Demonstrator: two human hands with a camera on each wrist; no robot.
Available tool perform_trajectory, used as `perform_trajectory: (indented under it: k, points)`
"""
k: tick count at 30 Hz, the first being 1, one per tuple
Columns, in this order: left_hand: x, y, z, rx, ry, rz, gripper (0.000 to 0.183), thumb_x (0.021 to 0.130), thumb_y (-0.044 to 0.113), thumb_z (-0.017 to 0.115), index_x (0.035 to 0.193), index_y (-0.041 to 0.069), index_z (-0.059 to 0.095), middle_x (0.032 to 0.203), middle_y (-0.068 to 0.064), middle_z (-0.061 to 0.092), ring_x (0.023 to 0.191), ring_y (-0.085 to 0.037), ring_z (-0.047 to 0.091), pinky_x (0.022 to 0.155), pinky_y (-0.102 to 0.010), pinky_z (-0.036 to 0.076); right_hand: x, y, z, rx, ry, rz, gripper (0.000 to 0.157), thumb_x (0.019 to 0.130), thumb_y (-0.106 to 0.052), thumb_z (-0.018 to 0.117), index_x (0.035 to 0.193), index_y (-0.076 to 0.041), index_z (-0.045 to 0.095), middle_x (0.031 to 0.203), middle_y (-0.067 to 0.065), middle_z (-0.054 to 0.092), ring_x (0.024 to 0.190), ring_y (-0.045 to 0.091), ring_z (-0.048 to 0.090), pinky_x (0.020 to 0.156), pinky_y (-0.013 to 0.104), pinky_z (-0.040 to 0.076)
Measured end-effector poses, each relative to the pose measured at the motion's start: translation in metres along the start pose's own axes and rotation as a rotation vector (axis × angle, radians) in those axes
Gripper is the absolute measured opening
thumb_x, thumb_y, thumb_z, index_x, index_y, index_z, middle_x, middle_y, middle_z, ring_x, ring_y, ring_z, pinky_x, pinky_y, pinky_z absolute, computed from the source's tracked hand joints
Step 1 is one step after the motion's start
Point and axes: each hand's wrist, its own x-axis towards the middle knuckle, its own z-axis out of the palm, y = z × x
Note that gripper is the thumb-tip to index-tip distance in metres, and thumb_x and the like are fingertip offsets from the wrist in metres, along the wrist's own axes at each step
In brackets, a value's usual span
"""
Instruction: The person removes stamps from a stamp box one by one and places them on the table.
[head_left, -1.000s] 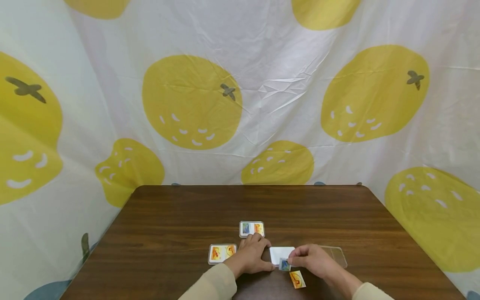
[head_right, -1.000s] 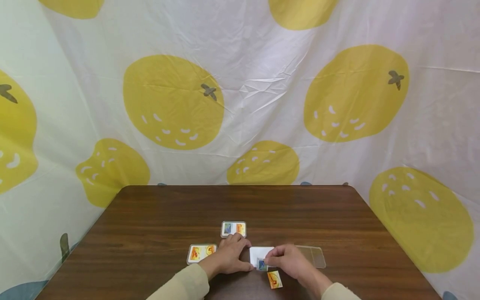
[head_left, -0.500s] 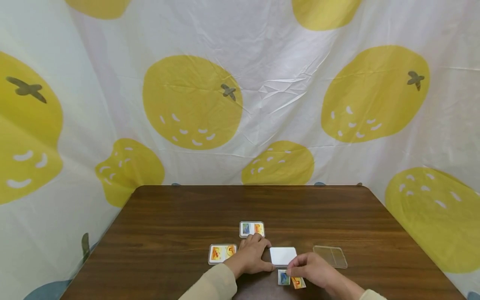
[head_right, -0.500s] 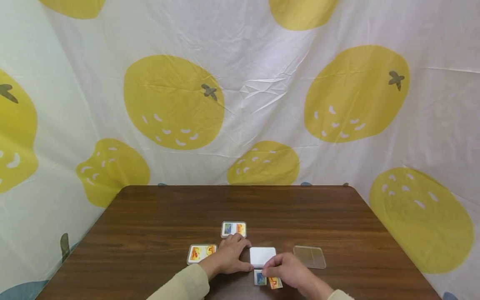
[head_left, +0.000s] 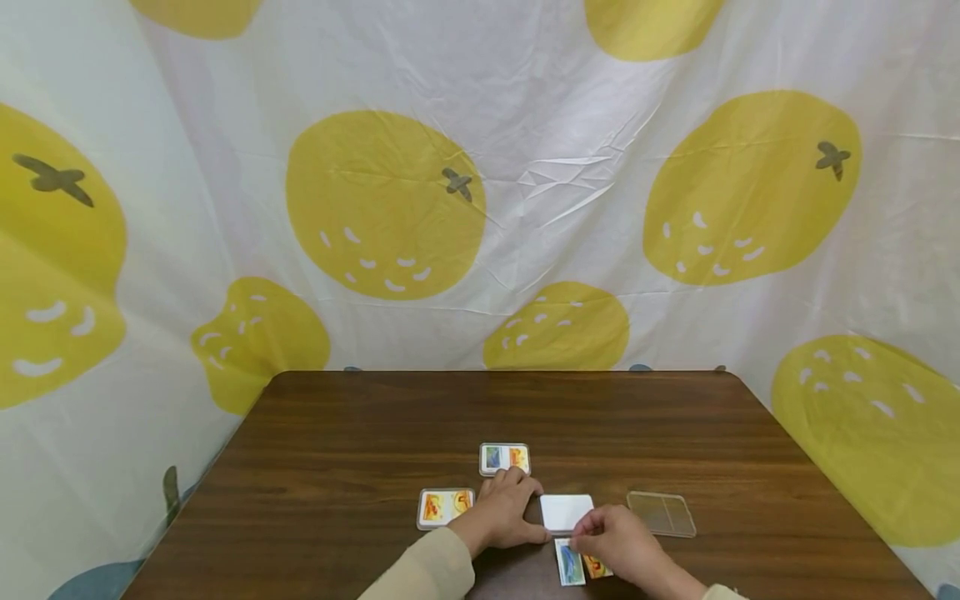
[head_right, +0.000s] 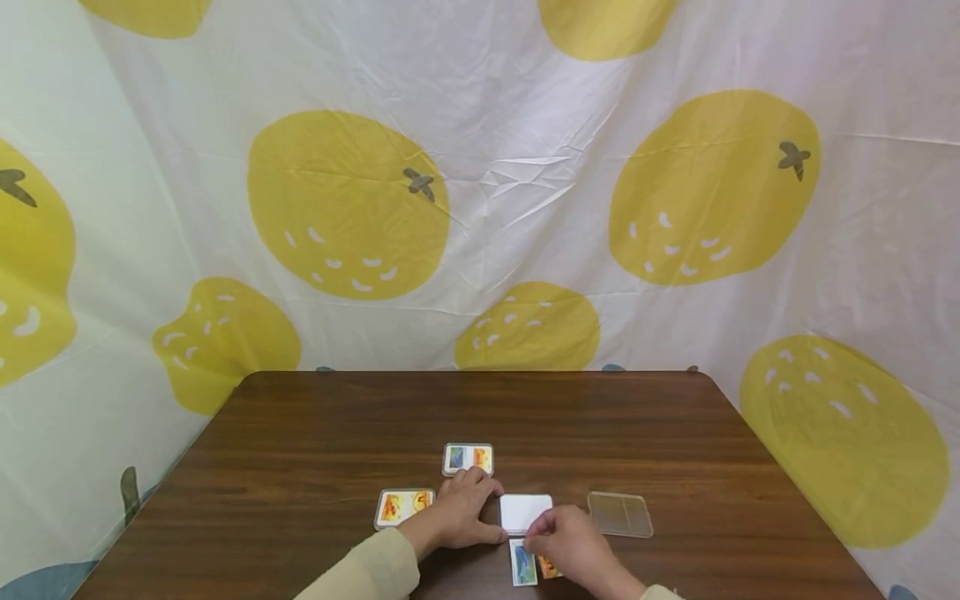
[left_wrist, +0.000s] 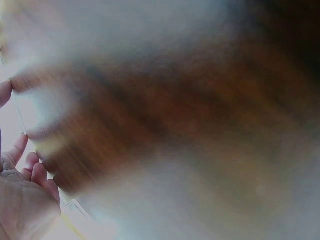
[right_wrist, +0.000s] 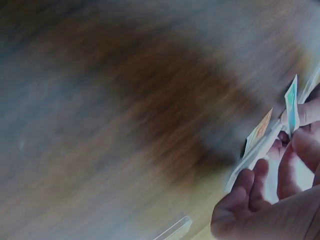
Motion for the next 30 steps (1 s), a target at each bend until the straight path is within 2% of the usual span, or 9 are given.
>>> perform_trajectory:
  k: [7,16,30]
  points:
    - [0.0006,-0.0007,0.0003,-0.004,-0.011,-0.009,0.053,0.079,0.049,0.078,0.118,0.019,0.060,0.118,0.001,0.049,0.111,-0.018,0.044,0.098,-0.039,0.035,-0.0008,-0.0049,0.0049,-0.103,0.100,0.053,0.013,0.078,-0.017,0.081,0.073,-0.014,0.068,0.065,-0.006,0.056,0.063,0.014,0.048,0.056,0.030,0.037]
    - [0.0014,-0.0017,0.0016,0.001,-0.005,-0.006,0.053,0.078,0.049,0.079,0.118,0.019,0.060,0.117,0.001,0.049,0.111,-0.018,0.044,0.098,-0.039,0.035,0.0015,-0.0041,0.0100,-0.160,0.114,0.065,0.013,0.077,-0.018,0.082,0.074,-0.016,0.069,0.069,-0.007,0.058,0.062,0.013,0.048,0.055,0.031,0.038]
    - [0.0008,-0.0008,-0.0001,-0.010,-0.012,-0.006,0.053,0.079,0.049,0.078,0.119,0.018,0.060,0.117,0.001,0.049,0.109,-0.017,0.044,0.097,-0.039,0.035,0.0004,-0.0042,0.0050,-0.088,0.120,0.044,0.010,0.079,-0.016,0.079,0.080,-0.013,0.070,0.072,-0.005,0.060,0.064,0.014,0.051,0.056,0.032,0.040]
